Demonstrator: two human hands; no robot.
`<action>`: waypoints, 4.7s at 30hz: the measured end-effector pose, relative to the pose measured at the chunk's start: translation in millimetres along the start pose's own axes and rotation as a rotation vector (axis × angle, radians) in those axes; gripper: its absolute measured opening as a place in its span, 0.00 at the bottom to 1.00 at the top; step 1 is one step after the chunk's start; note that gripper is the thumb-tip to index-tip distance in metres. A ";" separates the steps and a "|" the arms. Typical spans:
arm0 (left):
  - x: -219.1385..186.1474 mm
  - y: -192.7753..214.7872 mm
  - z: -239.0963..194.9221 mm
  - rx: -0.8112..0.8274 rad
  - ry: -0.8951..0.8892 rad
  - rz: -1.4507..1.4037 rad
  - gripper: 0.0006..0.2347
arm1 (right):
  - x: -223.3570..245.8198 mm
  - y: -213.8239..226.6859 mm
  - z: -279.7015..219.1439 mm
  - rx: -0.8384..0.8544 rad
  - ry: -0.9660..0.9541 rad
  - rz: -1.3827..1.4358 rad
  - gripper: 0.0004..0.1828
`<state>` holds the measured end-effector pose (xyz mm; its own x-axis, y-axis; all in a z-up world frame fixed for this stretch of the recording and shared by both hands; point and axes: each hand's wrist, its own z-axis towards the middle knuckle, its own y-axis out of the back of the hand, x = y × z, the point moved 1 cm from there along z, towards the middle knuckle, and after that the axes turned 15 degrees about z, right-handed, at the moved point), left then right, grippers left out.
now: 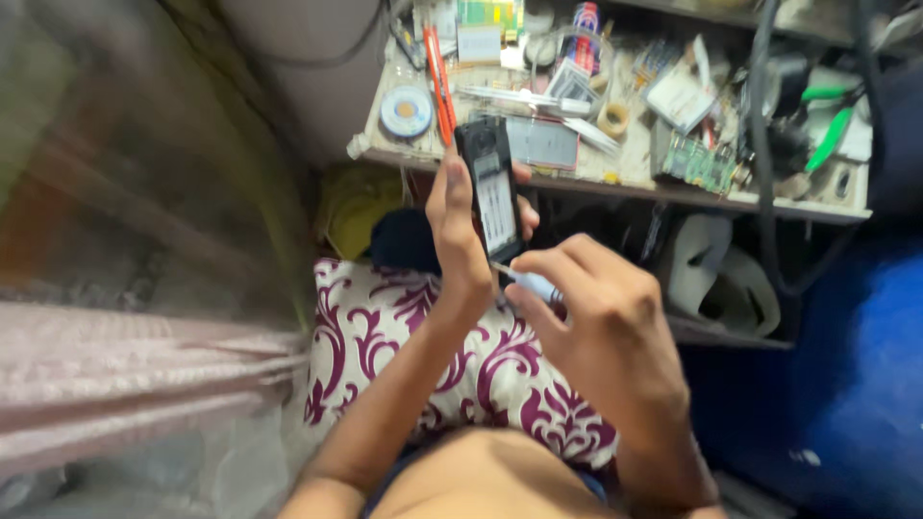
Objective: The person uses a screwdriver to remove screws and dismantle a mobile phone, holding the device on a pillow on their lap.
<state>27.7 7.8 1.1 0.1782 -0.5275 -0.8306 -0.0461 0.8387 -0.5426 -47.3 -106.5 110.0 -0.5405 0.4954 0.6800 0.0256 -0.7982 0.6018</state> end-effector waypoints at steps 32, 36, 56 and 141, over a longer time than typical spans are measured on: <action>13.7 4.4 -7.0 0.048 -0.053 0.105 0.25 | -16.2 -0.2 -6.8 0.053 0.002 0.031 0.09; 12.7 5.1 -5.9 0.037 -0.034 0.096 0.25 | -10.7 -5.3 -5.8 0.008 -0.162 0.021 0.11; 15.0 7.2 -11.8 0.063 -0.061 0.082 0.24 | -5.4 -3.4 -3.1 0.037 0.027 0.062 0.15; 8.1 5.9 -20.3 0.063 -0.048 0.100 0.25 | -6.0 -1.3 -4.0 0.047 0.011 -0.024 0.22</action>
<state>8.9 5.8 -11.4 0.2228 -0.4347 -0.8726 -0.0041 0.8946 -0.4468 -47.5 -109.8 103.4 -0.5505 0.5101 0.6609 0.0519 -0.7692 0.6369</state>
